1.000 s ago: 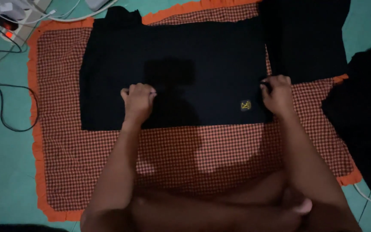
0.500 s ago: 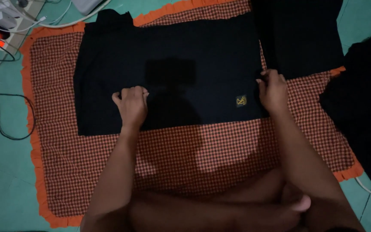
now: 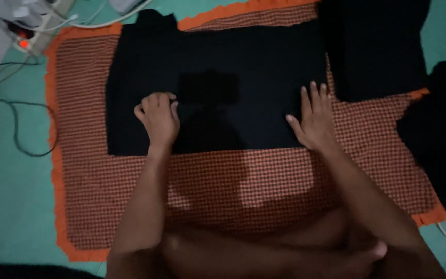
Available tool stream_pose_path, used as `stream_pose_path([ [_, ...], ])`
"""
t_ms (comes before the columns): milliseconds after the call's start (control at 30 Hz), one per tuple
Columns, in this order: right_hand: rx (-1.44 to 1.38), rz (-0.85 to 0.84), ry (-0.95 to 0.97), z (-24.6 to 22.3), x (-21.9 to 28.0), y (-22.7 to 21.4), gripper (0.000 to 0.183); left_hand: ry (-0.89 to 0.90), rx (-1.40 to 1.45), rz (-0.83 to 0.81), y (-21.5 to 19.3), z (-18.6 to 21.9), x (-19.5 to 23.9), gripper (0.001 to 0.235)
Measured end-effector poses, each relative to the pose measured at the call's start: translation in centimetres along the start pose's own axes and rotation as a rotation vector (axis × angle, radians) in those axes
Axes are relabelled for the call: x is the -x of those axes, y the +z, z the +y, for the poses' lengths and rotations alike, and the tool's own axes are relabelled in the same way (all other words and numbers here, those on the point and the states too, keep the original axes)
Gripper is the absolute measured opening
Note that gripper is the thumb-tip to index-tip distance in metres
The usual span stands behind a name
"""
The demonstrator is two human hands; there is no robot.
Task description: The person folds a black t-shirt on a checkered mat. They smooth the fabric, fold the sleeves inward, fold the shirt in half lengthwise, and then fold it into a compact rectangle.
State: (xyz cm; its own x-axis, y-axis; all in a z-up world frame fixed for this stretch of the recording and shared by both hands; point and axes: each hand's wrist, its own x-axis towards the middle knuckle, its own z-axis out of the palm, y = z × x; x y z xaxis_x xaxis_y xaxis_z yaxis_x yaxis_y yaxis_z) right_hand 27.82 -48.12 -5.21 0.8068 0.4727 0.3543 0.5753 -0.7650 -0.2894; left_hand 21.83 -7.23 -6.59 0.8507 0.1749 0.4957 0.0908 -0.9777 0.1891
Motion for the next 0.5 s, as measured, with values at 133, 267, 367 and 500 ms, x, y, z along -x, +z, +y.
stream_pose_path([
  [133, 0.111, -0.165, 0.044, 2.5, 1.9, 2.8, 0.090, -0.224, 0.062, -0.098, -6.1, -2.6, -1.7, 0.009],
  [267, 0.082, -0.097, -0.030, 0.9, 1.8, 2.4, 0.090, -0.420, 0.150, -0.277, -8.7, -9.1, -0.7, 0.007],
  [367, 0.053, -0.132, -0.052, -0.1, 2.5, 3.3, 0.090, -0.495, 0.258, -0.388, -8.2, -14.4, 2.1, 0.012],
  [500, 0.146, -0.256, -0.035, 0.6, 2.2, 4.0, 0.098, -0.551, 0.351, -0.676, -10.8, -17.5, 3.1, 0.032],
])
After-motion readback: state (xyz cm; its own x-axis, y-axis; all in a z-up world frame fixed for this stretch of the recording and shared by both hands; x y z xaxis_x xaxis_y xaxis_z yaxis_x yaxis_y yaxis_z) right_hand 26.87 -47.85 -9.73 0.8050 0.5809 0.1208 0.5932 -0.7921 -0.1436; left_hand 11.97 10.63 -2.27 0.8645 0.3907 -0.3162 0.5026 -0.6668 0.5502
